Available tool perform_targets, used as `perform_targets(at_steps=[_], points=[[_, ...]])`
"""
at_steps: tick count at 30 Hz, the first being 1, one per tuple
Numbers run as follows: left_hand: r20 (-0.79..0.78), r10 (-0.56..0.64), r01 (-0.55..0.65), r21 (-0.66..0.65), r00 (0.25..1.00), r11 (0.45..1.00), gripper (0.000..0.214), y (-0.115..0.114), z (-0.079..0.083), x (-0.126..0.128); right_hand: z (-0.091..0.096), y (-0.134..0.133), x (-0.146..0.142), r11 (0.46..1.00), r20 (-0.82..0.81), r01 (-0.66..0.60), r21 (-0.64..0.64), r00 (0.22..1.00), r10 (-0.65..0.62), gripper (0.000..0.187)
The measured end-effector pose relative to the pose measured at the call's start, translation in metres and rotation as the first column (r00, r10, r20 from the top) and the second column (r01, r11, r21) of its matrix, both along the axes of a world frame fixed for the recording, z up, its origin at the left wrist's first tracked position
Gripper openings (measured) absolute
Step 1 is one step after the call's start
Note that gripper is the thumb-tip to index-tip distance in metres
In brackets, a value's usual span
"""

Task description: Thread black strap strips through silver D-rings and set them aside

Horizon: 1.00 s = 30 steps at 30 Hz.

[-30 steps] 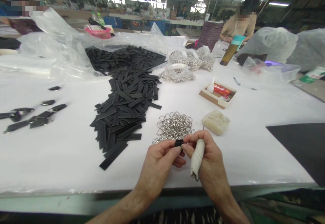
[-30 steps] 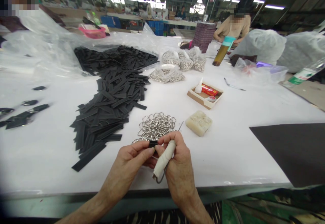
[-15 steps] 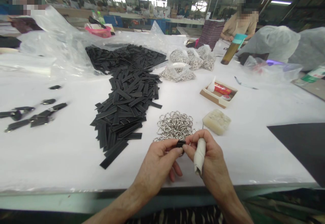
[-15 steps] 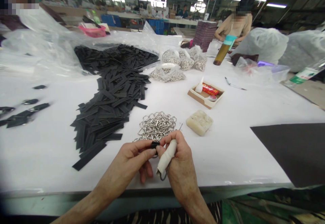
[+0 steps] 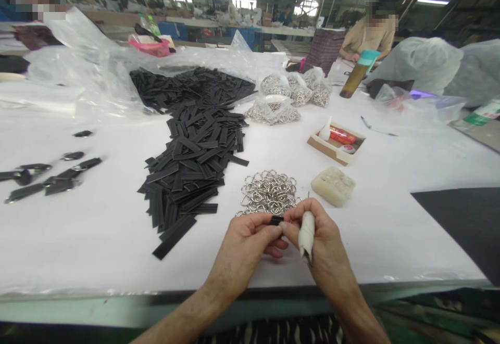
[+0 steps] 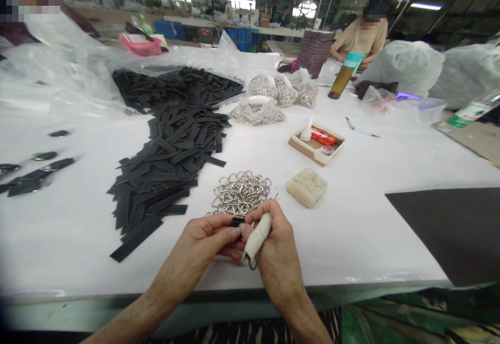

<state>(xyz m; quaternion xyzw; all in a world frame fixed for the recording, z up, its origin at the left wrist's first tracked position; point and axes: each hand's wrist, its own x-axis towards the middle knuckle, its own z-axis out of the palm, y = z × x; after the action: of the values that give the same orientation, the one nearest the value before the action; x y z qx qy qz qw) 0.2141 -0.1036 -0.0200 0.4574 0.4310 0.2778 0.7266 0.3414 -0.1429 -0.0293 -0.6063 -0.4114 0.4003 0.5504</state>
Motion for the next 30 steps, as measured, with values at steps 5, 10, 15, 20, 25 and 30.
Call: perform_targets(at_steps=[5, 10, 15, 20, 25, 30], points=[[0.0, 0.029, -0.028, -0.083, 1.0, 0.996, 0.014, 0.0, -0.005, 0.001, -0.003, 0.0, 0.001, 1.0, 0.006, 0.001, -0.022, 1.0, -0.001, 0.017], [0.046, 0.044, -0.039, -0.107, 0.998, 0.994, 0.017, 0.0, -0.009, 0.0, -0.002, -0.001, -0.001, 0.999, 0.016, 0.016, -0.046, 1.0, -0.015, 0.016], [0.07, 0.053, -0.042, -0.139, 0.996, 0.989, 0.018, 0.001, -0.012, 0.0, -0.002, -0.001, -0.003, 0.999, 0.043, 0.013, -0.048, 0.999, -0.011, 0.016], [0.075, 0.052, -0.041, -0.141, 0.996, 0.989, 0.02, 0.002, -0.011, 0.001, -0.005, 0.0, -0.002, 0.999, 0.04, 0.011, -0.05, 0.999, -0.009, 0.015], [0.066, 0.05, -0.042, -0.127, 0.997, 0.991, 0.019, 0.002, -0.008, 0.002, -0.01, 0.002, -0.003, 0.999, 0.023, 0.001, -0.041, 1.0, 0.0, 0.014], [0.102, 0.046, -0.032, -0.133, 0.994, 0.991, 0.016, 0.001, -0.008, 0.003, -0.011, 0.002, -0.006, 1.0, -0.005, 0.005, -0.024, 1.0, -0.005, 0.013]])
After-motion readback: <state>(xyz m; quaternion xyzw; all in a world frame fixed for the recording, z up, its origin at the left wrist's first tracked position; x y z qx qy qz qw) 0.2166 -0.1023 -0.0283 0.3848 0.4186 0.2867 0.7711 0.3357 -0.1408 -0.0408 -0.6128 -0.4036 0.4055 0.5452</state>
